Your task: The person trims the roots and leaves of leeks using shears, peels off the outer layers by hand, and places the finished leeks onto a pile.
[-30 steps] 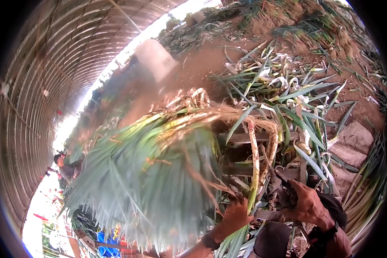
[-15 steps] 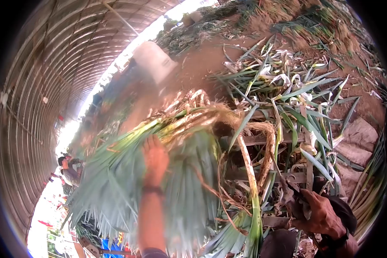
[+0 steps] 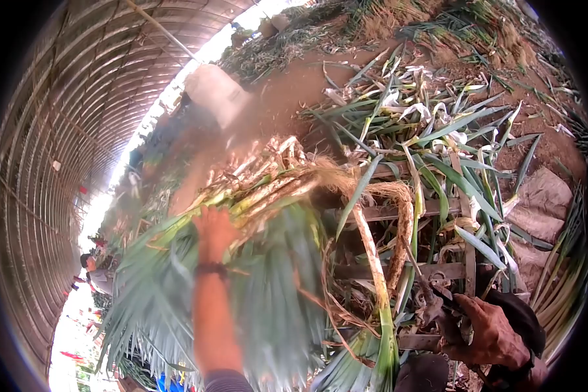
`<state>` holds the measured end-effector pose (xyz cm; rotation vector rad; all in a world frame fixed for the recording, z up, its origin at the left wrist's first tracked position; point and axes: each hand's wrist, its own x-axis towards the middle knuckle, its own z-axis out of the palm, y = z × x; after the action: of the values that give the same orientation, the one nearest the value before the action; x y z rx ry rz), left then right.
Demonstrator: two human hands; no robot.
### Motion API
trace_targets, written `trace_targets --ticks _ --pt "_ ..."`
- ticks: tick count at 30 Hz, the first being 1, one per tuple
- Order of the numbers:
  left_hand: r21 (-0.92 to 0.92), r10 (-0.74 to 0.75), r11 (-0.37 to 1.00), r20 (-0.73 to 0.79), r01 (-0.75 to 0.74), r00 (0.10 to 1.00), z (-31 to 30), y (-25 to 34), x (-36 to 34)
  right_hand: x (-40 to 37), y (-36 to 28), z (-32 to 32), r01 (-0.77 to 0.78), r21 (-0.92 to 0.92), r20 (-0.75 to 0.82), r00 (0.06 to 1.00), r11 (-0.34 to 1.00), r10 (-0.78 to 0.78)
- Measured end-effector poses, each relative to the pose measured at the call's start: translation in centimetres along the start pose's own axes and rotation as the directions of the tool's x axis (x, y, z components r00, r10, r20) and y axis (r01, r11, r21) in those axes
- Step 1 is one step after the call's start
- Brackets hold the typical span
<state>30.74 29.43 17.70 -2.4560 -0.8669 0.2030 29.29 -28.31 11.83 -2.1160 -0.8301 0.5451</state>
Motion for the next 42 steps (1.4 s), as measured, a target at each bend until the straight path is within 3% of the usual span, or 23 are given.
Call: trace_targets --ticks 7,9,17,18,21,26,29,32,35,40,42 --pt "-0.078 -0.032 0.996 0.014 0.033 0.999 1.0 0.9 -0.4 0.5 -0.4 0.2 -0.024 -0.042 0.077 0.997 0.999 0.028" --pt "-0.058 0.002 0.998 -0.044 -0.004 0.999 1.0 1.1 -1.0 0.5 -0.7 0.4 0.039 -0.117 0.053 0.998 0.992 -0.033" --pt "-0.093 0.072 0.991 -0.194 -0.092 0.978 1.2 1.2 -1.2 0.2 -0.3 0.0 -0.048 -0.084 0.098 0.994 0.995 0.056" --pt "-0.074 0.109 0.988 -0.268 -0.133 0.957 1.5 1.3 -1.5 0.2 -0.3 0.1 -0.023 -0.080 0.078 0.997 0.997 0.029" --pt "0.008 0.190 0.981 -0.261 -0.195 0.946 1.1 2.0 -2.3 0.1 0.1 0.7 0.089 -0.076 -0.003 0.996 0.993 -0.090" --pt "0.056 0.282 0.955 -0.489 -0.293 0.826 1.7 3.9 -6.1 -0.1 0.1 0.8 0.153 -0.108 -0.005 0.988 0.982 -0.155" --pt "-0.001 0.313 0.938 -0.430 -0.347 0.847 1.8 6.2 -9.8 -0.2 0.4 1.0 0.181 -0.130 -0.013 0.983 0.975 -0.185" --pt "0.070 0.366 0.923 -0.459 -0.378 0.810 3.9 8.9 -12.9 -0.6 0.9 1.5 0.200 -0.153 -0.060 0.976 0.968 -0.211" --pt "-0.021 0.329 0.926 -0.439 -0.376 0.836 3.2 11.0 -15.5 -0.9 0.8 1.4 0.168 -0.174 -0.066 0.981 0.970 -0.181" --pt "-0.109 0.282 0.942 -0.254 -0.317 0.925 3.0 14.5 -19.6 -1.1 0.9 1.3 0.167 -0.169 -0.075 0.980 0.971 -0.182" --pt "-0.181 0.345 0.899 -0.270 -0.400 0.899 5.0 14.6 -20.7 -1.1 0.7 1.3 0.148 -0.163 -0.071 0.984 0.975 -0.161"
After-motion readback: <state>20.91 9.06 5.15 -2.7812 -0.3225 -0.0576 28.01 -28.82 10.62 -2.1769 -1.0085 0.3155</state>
